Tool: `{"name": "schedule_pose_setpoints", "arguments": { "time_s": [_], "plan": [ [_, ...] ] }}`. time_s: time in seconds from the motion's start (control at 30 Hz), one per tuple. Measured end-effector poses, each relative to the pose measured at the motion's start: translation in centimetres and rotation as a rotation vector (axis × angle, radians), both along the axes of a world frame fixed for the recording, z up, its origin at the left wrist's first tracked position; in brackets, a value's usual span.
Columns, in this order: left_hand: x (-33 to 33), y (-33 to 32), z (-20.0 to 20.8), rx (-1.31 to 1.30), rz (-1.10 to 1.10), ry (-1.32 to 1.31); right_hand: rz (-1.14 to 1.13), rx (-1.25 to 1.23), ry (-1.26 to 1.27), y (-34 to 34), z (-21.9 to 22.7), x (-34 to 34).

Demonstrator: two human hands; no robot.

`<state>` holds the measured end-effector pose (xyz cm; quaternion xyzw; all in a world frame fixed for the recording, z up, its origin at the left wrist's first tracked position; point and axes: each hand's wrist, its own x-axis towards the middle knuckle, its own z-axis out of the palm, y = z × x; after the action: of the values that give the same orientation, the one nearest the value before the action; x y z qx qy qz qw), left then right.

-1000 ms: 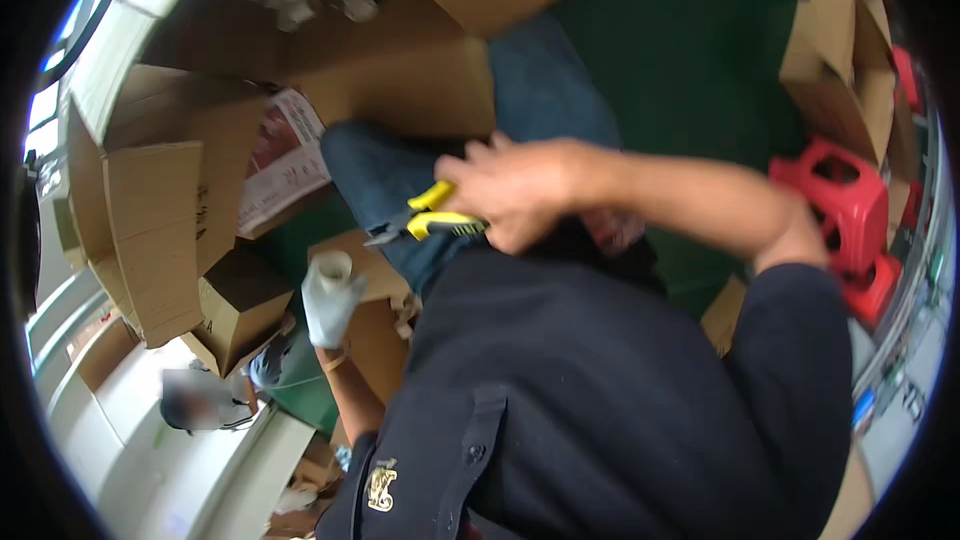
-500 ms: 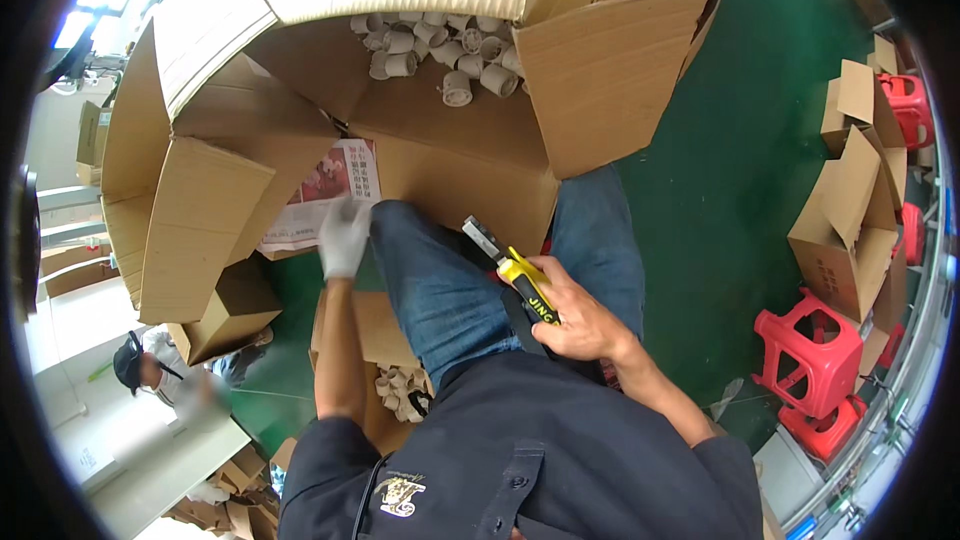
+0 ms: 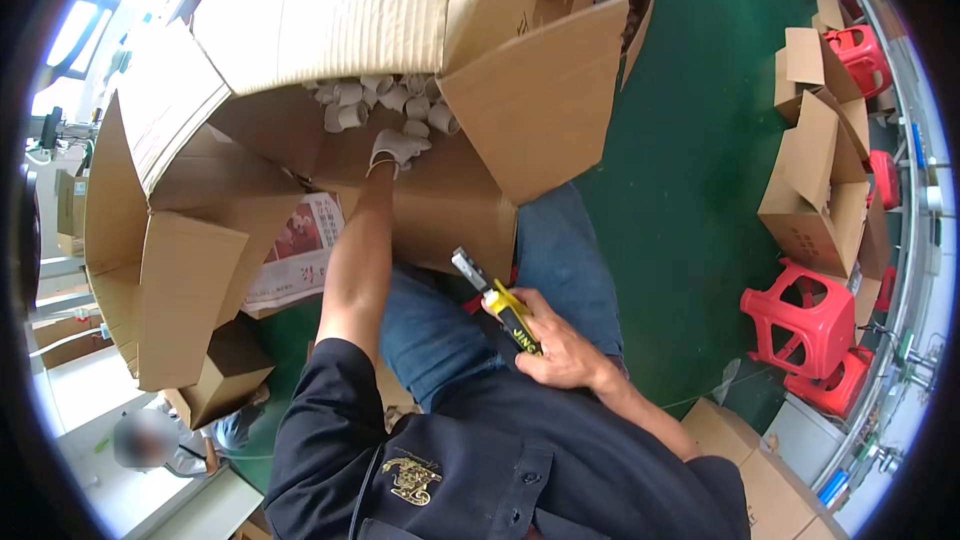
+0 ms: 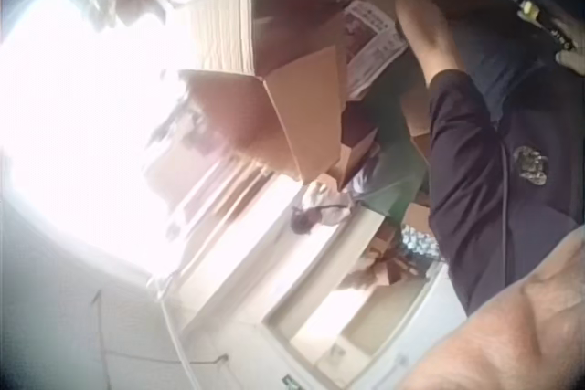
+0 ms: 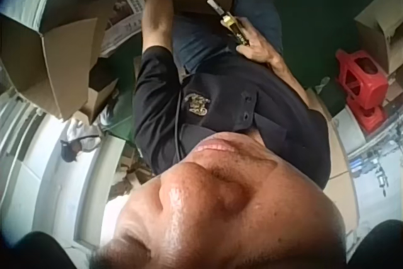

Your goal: Manually process small electronic components using pliers at a factory workstation.

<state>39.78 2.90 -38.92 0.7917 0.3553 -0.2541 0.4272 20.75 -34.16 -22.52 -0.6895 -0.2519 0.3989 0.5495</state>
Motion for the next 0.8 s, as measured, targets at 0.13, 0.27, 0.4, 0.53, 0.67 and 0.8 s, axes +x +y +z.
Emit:
{"name": "schedule_pose_setpoints", "arguments": {
  "time_s": [0.13, 0.27, 0.4, 0.53, 0.67, 0.8],
  "plan": [
    [-10.2, 0.9, 2.0, 0.109, -0.007, -0.721, 0.074, -0.012, 0.013, 0.4, 0.0, 1.0],
    [-22.0, -1.3, 10.3, -0.181, -0.05, -0.774, 0.169, -0.073, -0.338, 1.6, 1.5, 2.3],
    [-29.9, -3.7, 14.5, -0.438, 0.177, -0.679, 0.401, -0.129, -0.7, 4.0, 4.0, 3.2],
    [-35.1, -4.9, 13.4, -0.409, 0.289, -0.703, 0.551, -0.098, -0.756, 6.3, 4.4, 2.5],
    [-36.4, -6.6, 14.4, -0.226, 0.198, -0.597, 0.633, -0.1, -0.857, 7.1, 3.4, 1.1],
    [-37.1, -8.1, 14.2, -0.161, 0.154, -0.567, 0.63, -0.091, -1.03, 7.0, 2.1, 0.4]
  ]
}}
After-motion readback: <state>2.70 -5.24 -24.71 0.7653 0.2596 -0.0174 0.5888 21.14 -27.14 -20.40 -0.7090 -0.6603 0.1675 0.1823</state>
